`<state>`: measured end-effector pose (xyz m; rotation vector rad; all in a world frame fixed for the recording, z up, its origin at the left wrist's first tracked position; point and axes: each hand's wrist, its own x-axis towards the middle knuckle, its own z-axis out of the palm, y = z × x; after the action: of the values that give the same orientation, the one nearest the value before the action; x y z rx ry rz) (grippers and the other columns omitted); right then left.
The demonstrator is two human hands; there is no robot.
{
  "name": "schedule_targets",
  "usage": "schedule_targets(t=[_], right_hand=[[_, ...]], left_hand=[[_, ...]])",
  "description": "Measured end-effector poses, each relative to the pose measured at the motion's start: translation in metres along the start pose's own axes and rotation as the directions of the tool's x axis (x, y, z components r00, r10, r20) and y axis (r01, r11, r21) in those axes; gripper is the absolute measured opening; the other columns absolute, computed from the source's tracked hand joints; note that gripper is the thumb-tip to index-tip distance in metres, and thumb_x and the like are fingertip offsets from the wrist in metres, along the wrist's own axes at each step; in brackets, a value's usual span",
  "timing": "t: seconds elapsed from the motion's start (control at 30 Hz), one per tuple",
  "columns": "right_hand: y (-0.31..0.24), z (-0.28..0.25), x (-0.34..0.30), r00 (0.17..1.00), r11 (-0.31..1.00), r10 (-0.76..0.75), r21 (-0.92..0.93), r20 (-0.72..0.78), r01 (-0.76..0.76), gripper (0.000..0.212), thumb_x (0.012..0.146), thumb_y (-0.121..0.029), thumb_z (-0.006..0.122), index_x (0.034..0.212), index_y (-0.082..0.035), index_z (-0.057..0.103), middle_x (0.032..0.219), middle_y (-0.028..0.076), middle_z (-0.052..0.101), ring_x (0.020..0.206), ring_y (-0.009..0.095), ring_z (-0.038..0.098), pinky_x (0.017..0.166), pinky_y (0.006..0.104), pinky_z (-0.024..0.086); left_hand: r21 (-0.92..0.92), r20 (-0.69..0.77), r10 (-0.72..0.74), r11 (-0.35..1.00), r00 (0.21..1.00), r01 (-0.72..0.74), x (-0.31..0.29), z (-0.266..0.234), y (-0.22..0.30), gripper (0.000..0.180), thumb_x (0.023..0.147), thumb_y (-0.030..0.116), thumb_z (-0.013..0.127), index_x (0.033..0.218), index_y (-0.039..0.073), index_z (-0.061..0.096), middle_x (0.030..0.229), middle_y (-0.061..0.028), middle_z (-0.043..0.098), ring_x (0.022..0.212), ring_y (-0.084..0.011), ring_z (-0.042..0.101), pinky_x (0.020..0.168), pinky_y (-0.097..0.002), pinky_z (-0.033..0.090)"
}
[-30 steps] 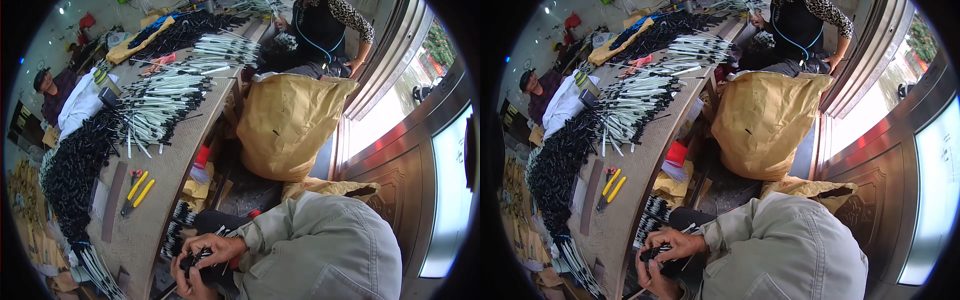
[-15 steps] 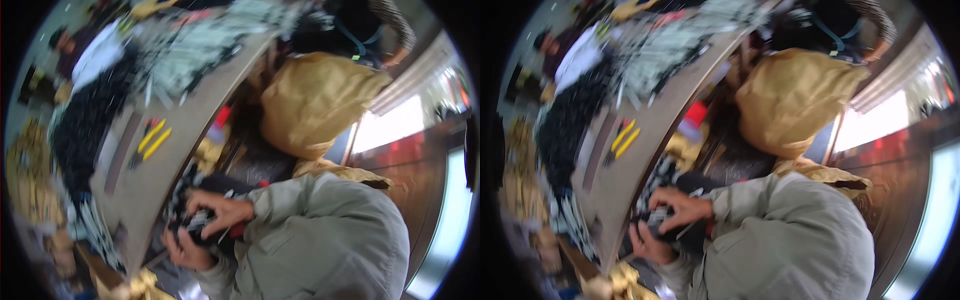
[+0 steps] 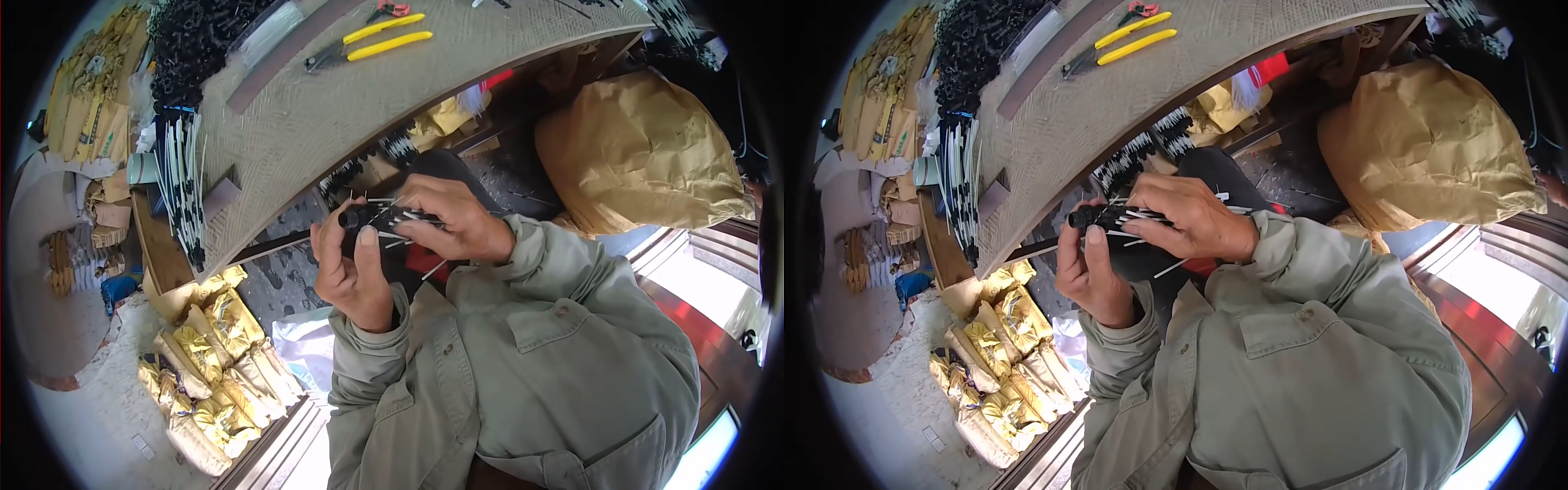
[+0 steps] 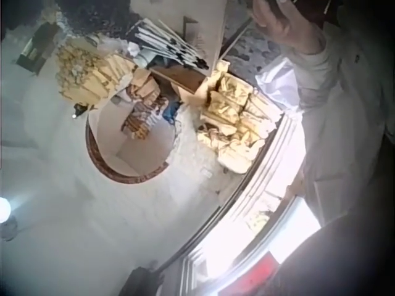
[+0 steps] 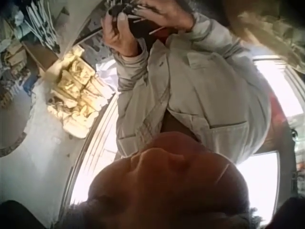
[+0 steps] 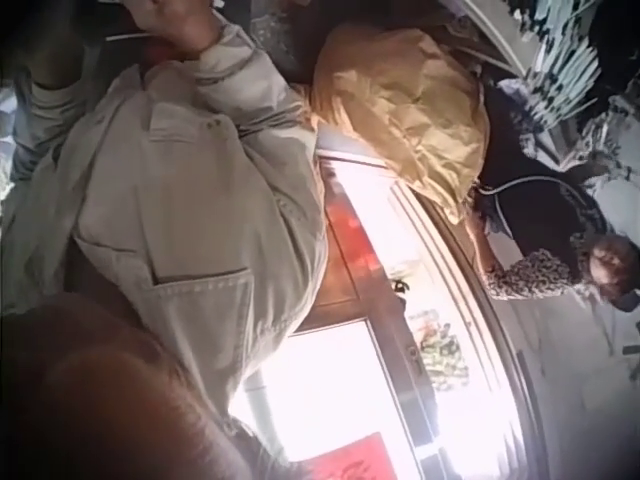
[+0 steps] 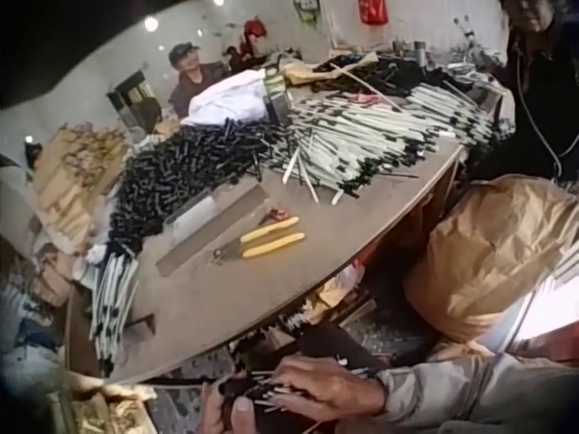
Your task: Assembling and preparing bundles of small mechanical rods at a workstation using pliers.
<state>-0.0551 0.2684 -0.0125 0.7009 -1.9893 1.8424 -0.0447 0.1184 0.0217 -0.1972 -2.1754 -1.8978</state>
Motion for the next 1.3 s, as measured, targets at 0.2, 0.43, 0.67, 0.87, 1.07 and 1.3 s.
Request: schedule_targets(t=[0.2,0.43,0.67,0.87,1.07,1.3], right_hand=[[0.0,-0.018,0.012,0.985,1.0,-0.022,-0.002,0.172,0.023,0.015,0.082,-0.008,0.058,0.089,0.003,0.05,0.077,0.014,0.05,0.065,0.031,0.05,0.057,0.0347,0.039],[0.005,-0.028,0.021,0.927,0.979,0.098,0.133,0.363,-0.155,0.026,0.089,-0.024,0.054,0.085,0.001,0.048,0.067,0.015,0.043,0.063,0.03,0.046,0.058,0.0368,0.035],[0.002,-0.013,0.014,0.906,0.6,0.314,0.68,0.284,-0.421,0.018,0.08,-0.005,0.061,0.094,-0.002,0.052,0.091,0.003,0.053,0.086,0.011,0.051,0.076,0.0251,0.04],[0.001,-0.014,0.016,0.919,0.662,0.263,0.638,0.292,-0.392,0.019,0.078,-0.002,0.062,0.094,-0.002,0.052,0.094,0.003,0.05,0.09,0.011,0.048,0.081,0.026,0.038],[-0.003,-0.017,0.014,0.901,0.661,0.281,0.614,0.33,-0.431,0.017,0.084,-0.003,0.053,0.099,-0.002,0.047,0.097,0.004,0.046,0.092,0.011,0.045,0.082,0.0265,0.036],[-0.007,-0.01,0.01,0.91,0.773,0.265,0.494,0.319,-0.398,0.024,0.085,-0.002,0.05,0.107,-0.002,0.041,0.101,0.005,0.043,0.097,0.011,0.043,0.087,0.0261,0.035]], left_hand=[[0.021,0.063,0.021,1.0,0.998,-0.022,0.004,0.003,0.005,0.022,0.08,0.005,0.055,0.101,-0.002,0.058,0.1,-0.0087,0.062,0.096,-0.0176,0.055,0.104,-0.0404,0.016],[-0.091,0.163,0.04,0.996,0.986,-0.026,0.01,-0.001,0.004,0.025,0.081,0.004,0.054,0.103,-0.007,0.056,0.101,-0.0126,0.06,0.095,-0.0188,0.054,0.099,-0.0387,0.024],[-0.045,0.182,0.08,0.996,0.98,-0.073,0.008,-0.001,0.001,0.027,0.079,0.004,0.058,0.103,-0.007,0.057,0.1,-0.0128,0.061,0.097,-0.0206,0.055,0.1,-0.0401,0.023],[0.077,0.205,0.117,0.988,0.972,-0.136,0.009,-0.004,0.003,0.024,0.078,0.005,0.06,0.1,-0.004,0.058,0.1,-0.0119,0.062,0.099,-0.0223,0.055,0.101,-0.0445,0.02],[0.052,0.245,0.119,0.989,0.962,-0.136,0.01,-0.006,0.004,0.028,0.078,0.007,0.061,0.103,-0.005,0.057,0.103,-0.0118,0.061,0.103,-0.0231,0.054,0.102,-0.0434,0.021],[-0.03,0.065,0.043,0.999,0.997,-0.041,-0.007,0.011,0.005,0.03,0.075,0.003,0.063,0.103,-0.006,0.057,0.103,-0.013,0.06,0.103,-0.0223,0.054,0.103,-0.0439,0.022]])
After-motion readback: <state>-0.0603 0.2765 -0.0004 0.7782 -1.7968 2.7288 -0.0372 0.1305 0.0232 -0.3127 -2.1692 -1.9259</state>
